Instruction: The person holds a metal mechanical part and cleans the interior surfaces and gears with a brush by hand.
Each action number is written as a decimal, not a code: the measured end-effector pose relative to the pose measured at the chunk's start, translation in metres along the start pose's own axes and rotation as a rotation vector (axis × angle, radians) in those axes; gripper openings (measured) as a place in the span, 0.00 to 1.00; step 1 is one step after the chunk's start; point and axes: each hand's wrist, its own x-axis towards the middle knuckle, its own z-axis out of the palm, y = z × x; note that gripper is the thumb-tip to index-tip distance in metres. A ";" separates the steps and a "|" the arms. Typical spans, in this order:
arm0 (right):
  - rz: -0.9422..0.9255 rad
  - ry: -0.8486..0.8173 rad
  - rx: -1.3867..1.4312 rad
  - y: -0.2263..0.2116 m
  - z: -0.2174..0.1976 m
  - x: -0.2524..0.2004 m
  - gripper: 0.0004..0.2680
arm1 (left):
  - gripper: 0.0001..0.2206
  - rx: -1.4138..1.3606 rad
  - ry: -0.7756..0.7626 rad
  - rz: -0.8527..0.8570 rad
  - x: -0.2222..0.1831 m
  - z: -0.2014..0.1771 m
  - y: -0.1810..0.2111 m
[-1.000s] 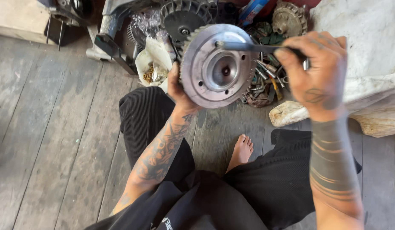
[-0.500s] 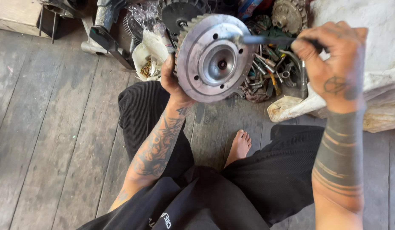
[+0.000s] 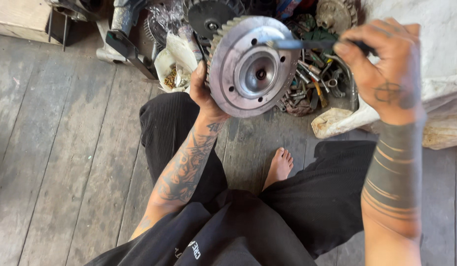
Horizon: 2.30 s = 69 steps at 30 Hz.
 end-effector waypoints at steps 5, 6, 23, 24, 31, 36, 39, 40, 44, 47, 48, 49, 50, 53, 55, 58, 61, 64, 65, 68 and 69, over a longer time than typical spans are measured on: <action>-0.064 0.064 0.015 -0.008 0.019 0.006 0.14 | 0.26 -0.055 0.130 -0.080 -0.006 -0.006 -0.003; -0.088 0.082 -0.003 -0.005 0.022 0.009 0.14 | 0.26 -0.073 0.130 -0.145 0.000 -0.004 -0.002; -0.198 0.074 -0.254 -0.012 0.010 0.015 0.12 | 0.31 -0.016 0.320 -0.240 0.006 0.000 0.000; -0.135 0.014 -0.236 -0.001 0.012 0.012 0.14 | 0.36 0.020 0.251 -0.271 0.006 -0.001 0.001; -0.191 0.040 -0.409 -0.012 0.000 0.006 0.11 | 0.25 -0.147 0.406 -0.348 -0.004 0.008 -0.001; -0.069 0.191 -0.473 0.000 -0.004 0.004 0.08 | 0.35 -0.089 0.641 -0.421 0.006 -0.008 0.004; -0.022 0.165 -0.309 0.024 0.000 0.004 0.07 | 0.32 -0.094 0.675 -0.410 0.012 -0.022 0.010; -0.012 0.179 -0.304 0.029 -0.002 0.000 0.07 | 0.32 -0.078 0.667 -0.418 0.010 -0.018 0.015; -0.055 0.148 -0.115 -0.001 0.008 0.011 0.06 | 0.35 -0.050 0.676 -0.448 0.018 -0.014 0.014; -0.139 0.092 -0.041 -0.001 0.024 0.019 0.07 | 0.38 -0.042 0.656 -0.502 0.010 -0.005 0.005; -0.137 0.106 0.009 0.011 0.025 0.023 0.08 | 0.38 -0.038 0.610 -0.535 0.012 0.002 0.003; -0.132 0.117 0.012 0.009 0.013 0.018 0.08 | 0.38 -0.027 0.605 -0.539 0.013 -0.005 0.006; -0.104 0.142 -0.139 0.009 -0.004 0.015 0.07 | 0.36 -0.052 0.626 -0.540 0.010 -0.011 0.003; -0.119 0.076 -0.196 -0.016 0.003 0.012 0.07 | 0.33 -0.096 0.653 -0.534 0.005 -0.021 -0.002; -0.160 -0.006 -0.092 -0.004 0.015 0.015 0.07 | 0.32 -0.098 0.657 -0.524 0.007 -0.024 -0.005; -0.080 0.096 -0.132 0.038 0.022 0.013 0.09 | 0.32 -0.118 0.638 -0.549 0.005 -0.025 0.003; -0.057 0.116 -0.195 0.020 0.013 0.015 0.07 | 0.33 -0.106 0.643 -0.543 0.012 -0.023 0.004; -0.053 -0.086 -0.079 -0.006 0.022 0.014 0.07 | 0.33 -0.055 0.647 -0.541 0.012 -0.028 0.005; -0.005 -0.004 -0.184 0.010 0.018 0.013 0.08 | 0.33 -0.066 0.648 -0.552 0.008 -0.018 0.006; 0.070 0.089 -0.127 0.030 0.008 0.011 0.07 | 0.33 -0.082 0.653 -0.579 0.005 -0.003 0.012; 0.090 0.089 0.037 0.034 0.004 0.012 0.07 | 0.33 -0.094 0.664 -0.591 0.005 -0.002 0.012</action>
